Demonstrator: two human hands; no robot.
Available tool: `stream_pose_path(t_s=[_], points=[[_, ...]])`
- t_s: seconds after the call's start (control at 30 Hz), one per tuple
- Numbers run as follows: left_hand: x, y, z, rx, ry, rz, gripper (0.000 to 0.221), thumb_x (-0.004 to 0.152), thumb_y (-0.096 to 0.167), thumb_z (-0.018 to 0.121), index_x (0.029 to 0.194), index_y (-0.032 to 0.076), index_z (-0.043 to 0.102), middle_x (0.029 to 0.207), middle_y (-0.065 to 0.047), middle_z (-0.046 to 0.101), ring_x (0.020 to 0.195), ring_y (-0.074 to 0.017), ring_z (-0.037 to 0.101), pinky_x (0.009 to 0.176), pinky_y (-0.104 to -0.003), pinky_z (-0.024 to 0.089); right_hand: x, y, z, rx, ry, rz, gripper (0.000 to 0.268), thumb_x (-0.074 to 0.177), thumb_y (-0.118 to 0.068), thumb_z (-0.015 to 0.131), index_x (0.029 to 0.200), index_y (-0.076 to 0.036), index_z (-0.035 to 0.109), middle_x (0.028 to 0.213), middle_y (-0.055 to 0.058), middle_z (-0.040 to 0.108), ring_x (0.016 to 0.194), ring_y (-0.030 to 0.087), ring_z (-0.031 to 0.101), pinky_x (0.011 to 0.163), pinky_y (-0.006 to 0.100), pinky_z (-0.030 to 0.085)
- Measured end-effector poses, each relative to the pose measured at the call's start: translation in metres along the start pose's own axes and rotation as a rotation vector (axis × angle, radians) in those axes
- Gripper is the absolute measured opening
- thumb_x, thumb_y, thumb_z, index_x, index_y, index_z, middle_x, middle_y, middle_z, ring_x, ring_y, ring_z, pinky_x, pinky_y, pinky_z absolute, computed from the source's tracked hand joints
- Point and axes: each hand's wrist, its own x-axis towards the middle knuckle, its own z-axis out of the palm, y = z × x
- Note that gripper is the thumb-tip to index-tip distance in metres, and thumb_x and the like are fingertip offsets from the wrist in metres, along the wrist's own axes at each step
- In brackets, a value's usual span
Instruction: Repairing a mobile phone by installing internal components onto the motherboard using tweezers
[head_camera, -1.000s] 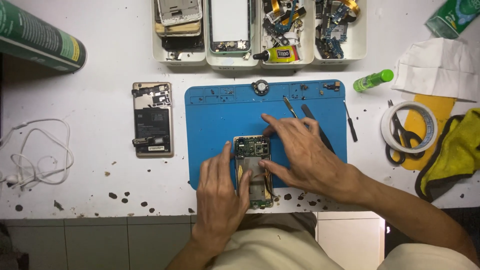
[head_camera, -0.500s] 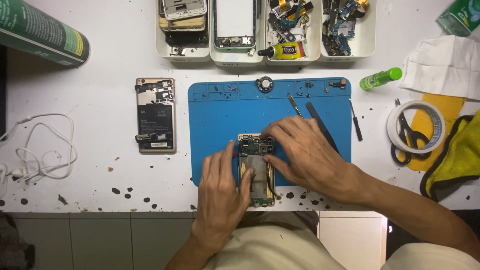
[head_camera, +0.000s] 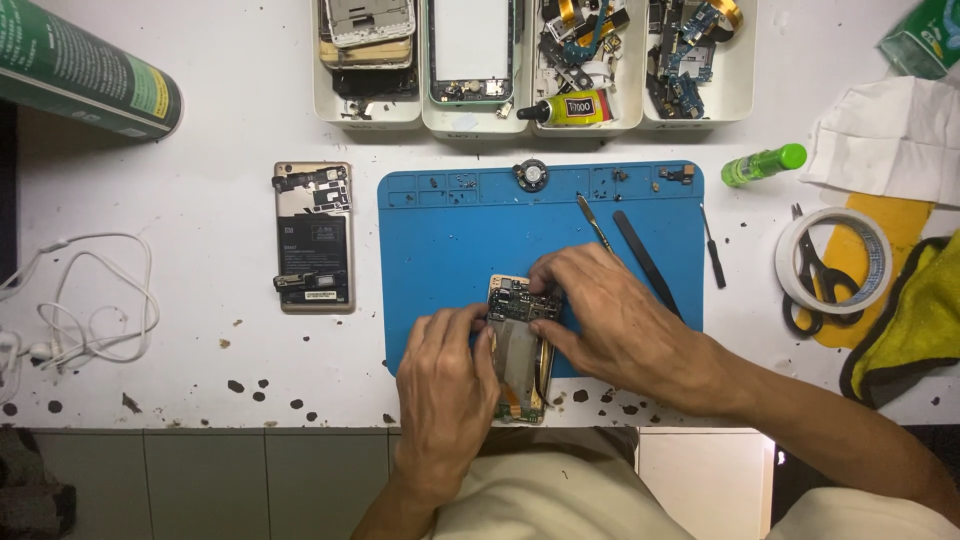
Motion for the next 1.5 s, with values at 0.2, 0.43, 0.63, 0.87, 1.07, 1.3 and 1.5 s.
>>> stream_pose_path(t_s=[0.2, 0.43, 0.63, 0.87, 1.07, 1.3, 1.5], points=[[0.005, 0.005, -0.005, -0.074, -0.009, -0.011, 0.027, 0.096, 0.008, 0.064, 0.122, 0.002, 0.061, 0.098, -0.011, 0.071, 0.087, -0.0298, 0.067, 0.075, -0.045, 0.054, 0.001, 0.001, -0.002, 0.015, -0.063, 0.070, 0.036, 0.081, -0.018, 0.085, 0.106, -0.011, 0.060, 0.112, 0.007, 0.069, 0.099, 0.026, 0.064, 0.091, 0.039, 0.051], [0.013, 0.006, -0.009, -0.086, -0.046, -0.007, 0.039, 0.093, 0.010, 0.070, 0.129, 0.002, 0.057, 0.105, -0.012, 0.070, 0.089, -0.0271, 0.068, 0.077, -0.043, 0.057, 0.003, 0.001, -0.007, 0.024, -0.076, 0.059, 0.039, 0.083, -0.019, 0.085, 0.110, -0.008, 0.060, 0.109, 0.009, 0.068, 0.095, 0.024, 0.064, 0.089, 0.039, 0.053], [0.022, 0.004, -0.010, -0.029, -0.103, 0.090, 0.041, 0.092, 0.008, 0.068, 0.133, 0.007, 0.061, 0.105, -0.013, 0.061, 0.094, -0.0325, 0.063, 0.078, -0.045, 0.053, -0.002, 0.002, -0.016, 0.059, -0.118, 0.065, 0.040, 0.083, -0.017, 0.084, 0.114, -0.007, 0.060, 0.110, 0.009, 0.066, 0.097, 0.025, 0.065, 0.090, 0.038, 0.054], [0.022, -0.001, -0.013, -0.088, -0.126, 0.106, 0.025, 0.092, 0.006, 0.068, 0.117, 0.005, 0.065, 0.107, -0.012, 0.066, 0.094, -0.0307, 0.067, 0.080, -0.043, 0.056, -0.007, 0.001, -0.030, -0.010, -0.110, 0.013, 0.045, 0.092, -0.015, 0.068, 0.133, 0.000, 0.057, 0.122, 0.018, 0.068, 0.112, 0.032, 0.066, 0.100, 0.042, 0.053], [0.022, -0.002, -0.013, -0.097, -0.101, 0.145, 0.023, 0.094, 0.006, 0.066, 0.117, 0.003, 0.064, 0.108, -0.013, 0.066, 0.096, -0.0316, 0.067, 0.084, -0.044, 0.055, 0.004, 0.004, -0.025, -0.118, -0.055, -0.063, 0.029, 0.095, -0.015, 0.070, 0.121, -0.002, 0.068, 0.101, 0.012, 0.072, 0.090, 0.027, 0.069, 0.082, 0.039, 0.058], [0.020, -0.004, -0.011, -0.085, -0.067, 0.187, 0.020, 0.095, 0.006, 0.066, 0.115, 0.002, 0.064, 0.108, -0.014, 0.066, 0.095, -0.0314, 0.066, 0.083, -0.043, 0.056, 0.006, 0.007, -0.028, -0.157, -0.061, -0.121, 0.018, 0.096, -0.017, 0.070, 0.108, -0.005, 0.074, 0.096, 0.007, 0.072, 0.084, 0.026, 0.068, 0.078, 0.038, 0.058], [0.019, -0.006, -0.010, -0.083, -0.078, 0.196, 0.023, 0.095, 0.006, 0.067, 0.117, 0.001, 0.063, 0.110, -0.015, 0.067, 0.098, -0.0321, 0.066, 0.085, -0.044, 0.056, 0.007, 0.009, -0.031, -0.095, -0.045, -0.068, 0.018, 0.095, -0.014, 0.070, 0.107, -0.002, 0.074, 0.097, 0.011, 0.074, 0.085, 0.027, 0.072, 0.077, 0.038, 0.059]])
